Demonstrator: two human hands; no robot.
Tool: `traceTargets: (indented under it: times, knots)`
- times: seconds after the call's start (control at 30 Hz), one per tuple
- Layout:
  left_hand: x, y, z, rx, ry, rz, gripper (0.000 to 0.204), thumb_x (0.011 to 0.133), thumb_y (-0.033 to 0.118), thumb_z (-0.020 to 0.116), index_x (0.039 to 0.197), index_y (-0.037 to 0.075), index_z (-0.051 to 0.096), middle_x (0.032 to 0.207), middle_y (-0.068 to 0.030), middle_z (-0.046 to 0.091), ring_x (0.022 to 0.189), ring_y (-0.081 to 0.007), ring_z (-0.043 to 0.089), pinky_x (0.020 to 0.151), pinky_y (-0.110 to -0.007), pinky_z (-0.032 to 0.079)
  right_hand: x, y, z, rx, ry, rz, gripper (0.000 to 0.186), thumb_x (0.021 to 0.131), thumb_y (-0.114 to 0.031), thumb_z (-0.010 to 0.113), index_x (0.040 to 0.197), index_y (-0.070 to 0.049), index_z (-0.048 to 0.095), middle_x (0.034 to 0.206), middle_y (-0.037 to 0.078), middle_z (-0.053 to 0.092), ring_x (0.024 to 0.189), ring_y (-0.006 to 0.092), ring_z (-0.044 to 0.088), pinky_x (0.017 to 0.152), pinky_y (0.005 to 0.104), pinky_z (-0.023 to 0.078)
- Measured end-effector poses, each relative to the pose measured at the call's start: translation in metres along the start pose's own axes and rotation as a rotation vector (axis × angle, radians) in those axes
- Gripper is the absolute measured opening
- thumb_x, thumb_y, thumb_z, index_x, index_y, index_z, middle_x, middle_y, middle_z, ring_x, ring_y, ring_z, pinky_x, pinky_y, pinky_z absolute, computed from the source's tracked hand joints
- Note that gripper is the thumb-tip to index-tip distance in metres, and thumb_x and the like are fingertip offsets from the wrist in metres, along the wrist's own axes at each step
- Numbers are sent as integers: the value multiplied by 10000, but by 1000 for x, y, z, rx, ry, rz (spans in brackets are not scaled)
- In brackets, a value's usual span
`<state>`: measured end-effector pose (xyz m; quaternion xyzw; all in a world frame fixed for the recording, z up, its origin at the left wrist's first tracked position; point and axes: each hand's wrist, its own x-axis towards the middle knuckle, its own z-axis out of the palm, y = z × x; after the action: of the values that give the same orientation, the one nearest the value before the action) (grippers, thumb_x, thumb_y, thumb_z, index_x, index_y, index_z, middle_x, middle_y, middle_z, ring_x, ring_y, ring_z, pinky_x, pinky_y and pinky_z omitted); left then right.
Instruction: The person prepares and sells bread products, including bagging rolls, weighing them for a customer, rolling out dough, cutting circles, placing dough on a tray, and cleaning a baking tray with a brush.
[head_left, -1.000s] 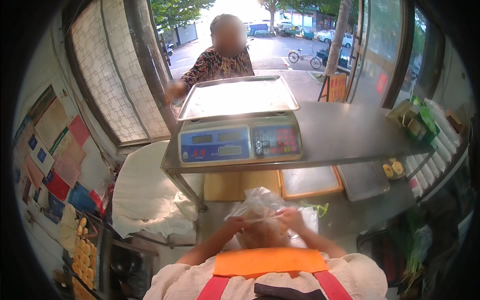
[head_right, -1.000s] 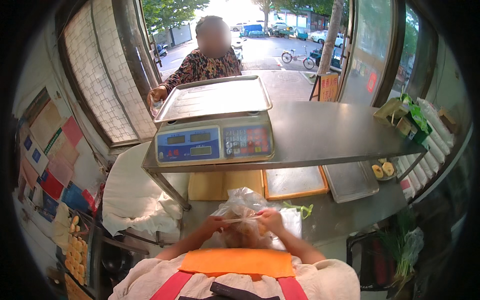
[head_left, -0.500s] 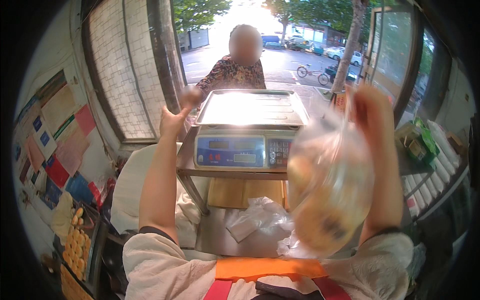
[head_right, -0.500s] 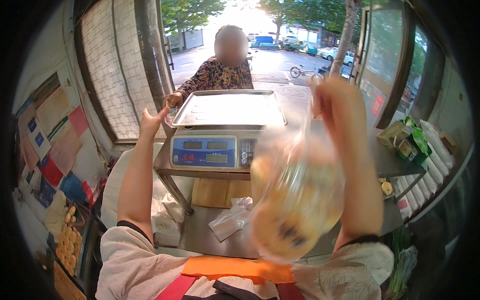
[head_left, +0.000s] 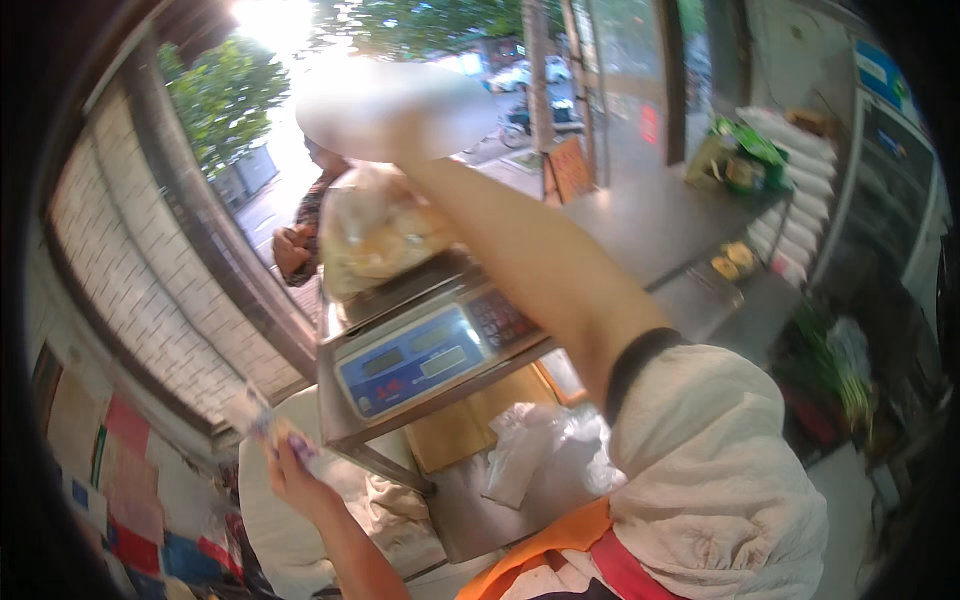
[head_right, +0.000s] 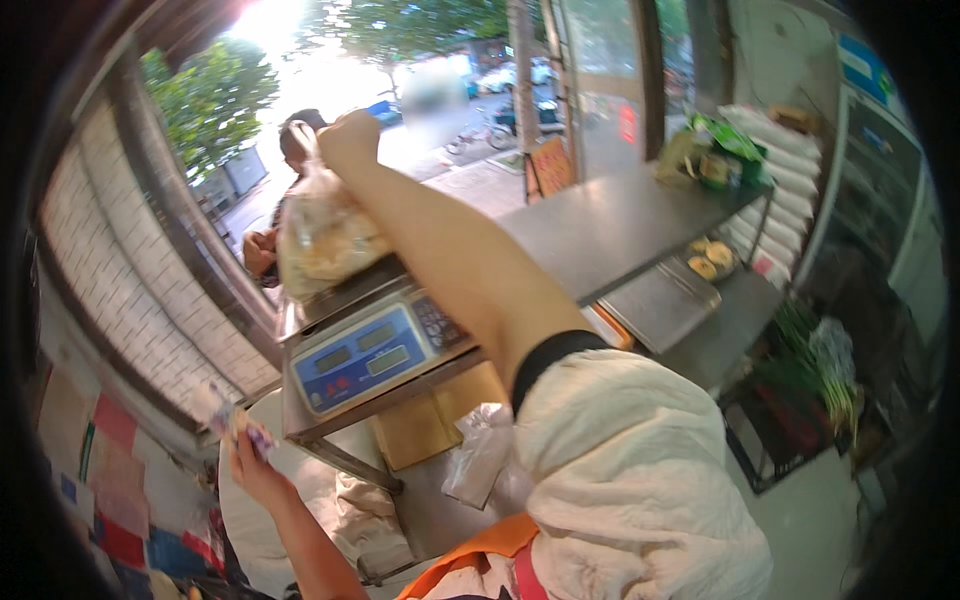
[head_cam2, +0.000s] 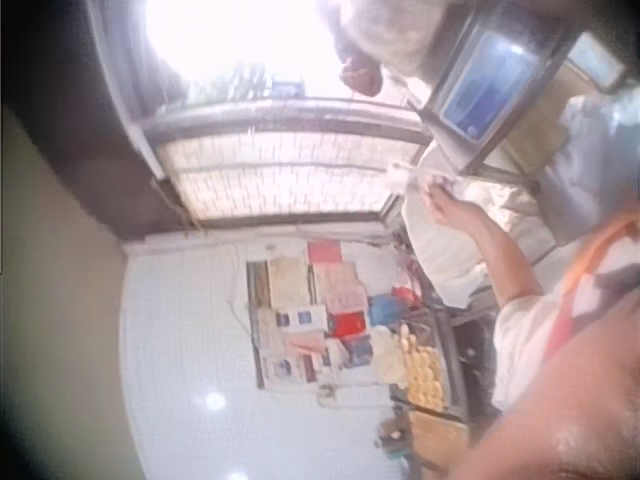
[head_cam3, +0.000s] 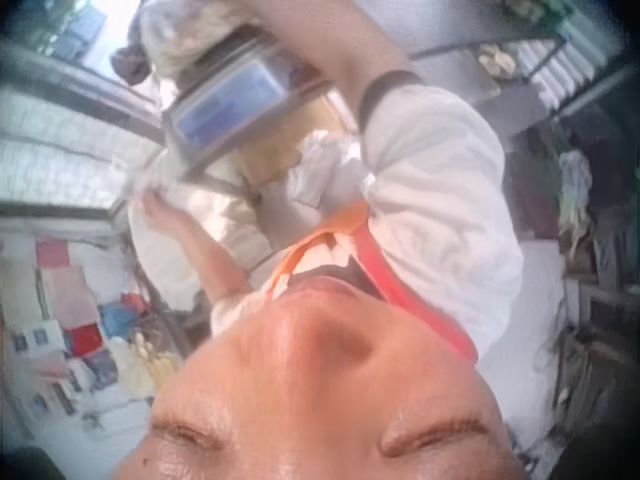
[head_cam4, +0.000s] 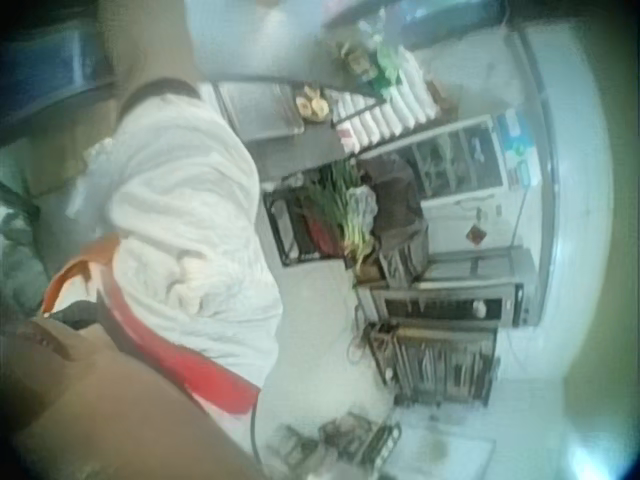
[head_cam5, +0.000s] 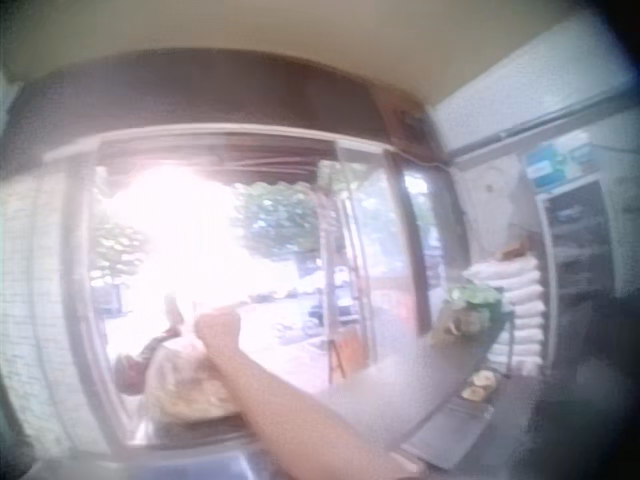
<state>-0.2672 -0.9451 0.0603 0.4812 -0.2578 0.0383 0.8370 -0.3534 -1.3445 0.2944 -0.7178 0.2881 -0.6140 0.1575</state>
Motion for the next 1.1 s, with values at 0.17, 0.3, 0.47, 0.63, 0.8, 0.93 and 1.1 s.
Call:
traceTargets:
  times: [0.17,0.3,0.47,0.63,0.8,0.93,1.1]
  knots:
    - [-102,6,20,10,-351,-179,185,939,162,541,942,-17,587,787,-82,604,631,-129,550,567,-252,429,-131,-13,-47,668,163,-7,213,719,-210,625,830,-30,648,769,210,655,720,356,634,686,415,507]
    - [-173,-22,49,56,-592,-518,173,940,151,544,962,-10,605,724,-48,586,538,-118,506,497,-227,391,-294,-14,-184,565,-561,35,451,714,-184,719,1109,-12,589,1040,150,613,994,271,604,846,383,485]
    - [-253,-52,116,411,-1401,-677,165,911,113,572,1009,1,641,762,-37,631,633,-90,564,539,-235,444,-460,102,-294,442,-764,472,427,719,-251,711,1092,-64,618,909,45,653,810,134,625,713,307,507]
    - [-389,-102,193,418,-1867,-769,299,852,140,657,1104,-19,623,1020,-128,682,925,-195,654,806,-297,502,-581,265,-459,207,-79,1406,408,663,-321,774,869,20,683,772,165,687,670,241,687,607,324,553]
    - [-570,-178,272,317,-2246,-328,747,804,162,738,1415,12,334,1476,-236,314,1385,-327,301,1094,-373,308,-718,389,-593,-405,176,1361,453,674,-306,766,798,114,653,768,215,681,674,278,689,586,355,536]
    - [-739,-303,352,743,-2125,-17,739,858,232,636,1438,-31,260,1467,-262,306,1375,-373,286,1127,-400,252,-743,451,-682,-132,189,1749,418,702,-296,751,819,89,637,783,207,679,707,320,680,619,385,533]
    - [-823,-444,432,1136,-1835,242,585,879,222,585,1351,-23,341,1347,-250,389,1251,-372,380,1022,-413,319,-821,531,-713,-80,32,1577,339,791,-238,685,977,35,608,793,152,675,727,238,675,620,357,530]
